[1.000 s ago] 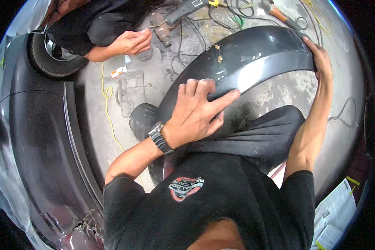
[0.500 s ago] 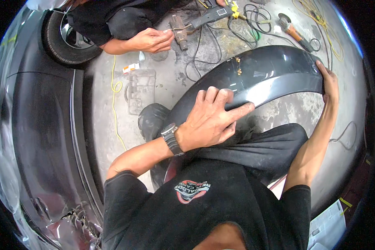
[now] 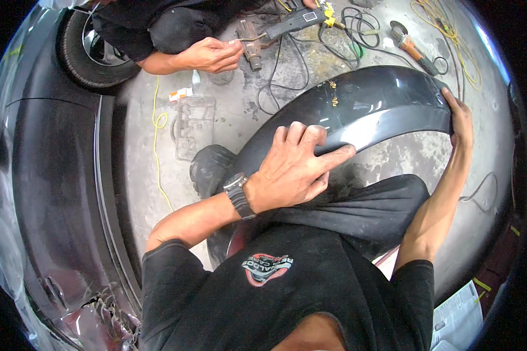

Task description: The person uses a specialized heating tool to embed metal staples across a crack in a grey automotive body panel held on their lap, then presses and smooths the area with their fingers.

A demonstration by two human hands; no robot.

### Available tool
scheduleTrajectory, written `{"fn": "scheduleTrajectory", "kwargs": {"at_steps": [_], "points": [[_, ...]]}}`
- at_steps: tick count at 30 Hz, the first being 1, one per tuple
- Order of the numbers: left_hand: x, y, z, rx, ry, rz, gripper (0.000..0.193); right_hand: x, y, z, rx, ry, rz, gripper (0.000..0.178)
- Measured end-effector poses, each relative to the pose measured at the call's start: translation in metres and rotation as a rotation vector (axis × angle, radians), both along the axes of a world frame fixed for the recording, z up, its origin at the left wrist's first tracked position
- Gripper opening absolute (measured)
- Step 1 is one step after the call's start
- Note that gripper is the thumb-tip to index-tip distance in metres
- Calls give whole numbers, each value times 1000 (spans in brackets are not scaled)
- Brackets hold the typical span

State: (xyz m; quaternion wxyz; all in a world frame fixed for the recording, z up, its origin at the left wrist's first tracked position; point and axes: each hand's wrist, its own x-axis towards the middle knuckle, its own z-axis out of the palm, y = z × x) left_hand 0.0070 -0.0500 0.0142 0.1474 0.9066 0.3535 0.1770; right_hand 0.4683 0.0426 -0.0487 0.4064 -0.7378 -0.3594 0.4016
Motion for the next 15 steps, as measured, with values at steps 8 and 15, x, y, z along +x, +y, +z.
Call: {"fn": "scheduleTrajectory", "kwargs": {"at_steps": [8,15], "points": [[0,4,3,37,43,-4,61,10,7,-13,68,-176,-40,65],[2,3,7,22,64,-9,61,-14,-1,11,59,-103,-36,66]]}}
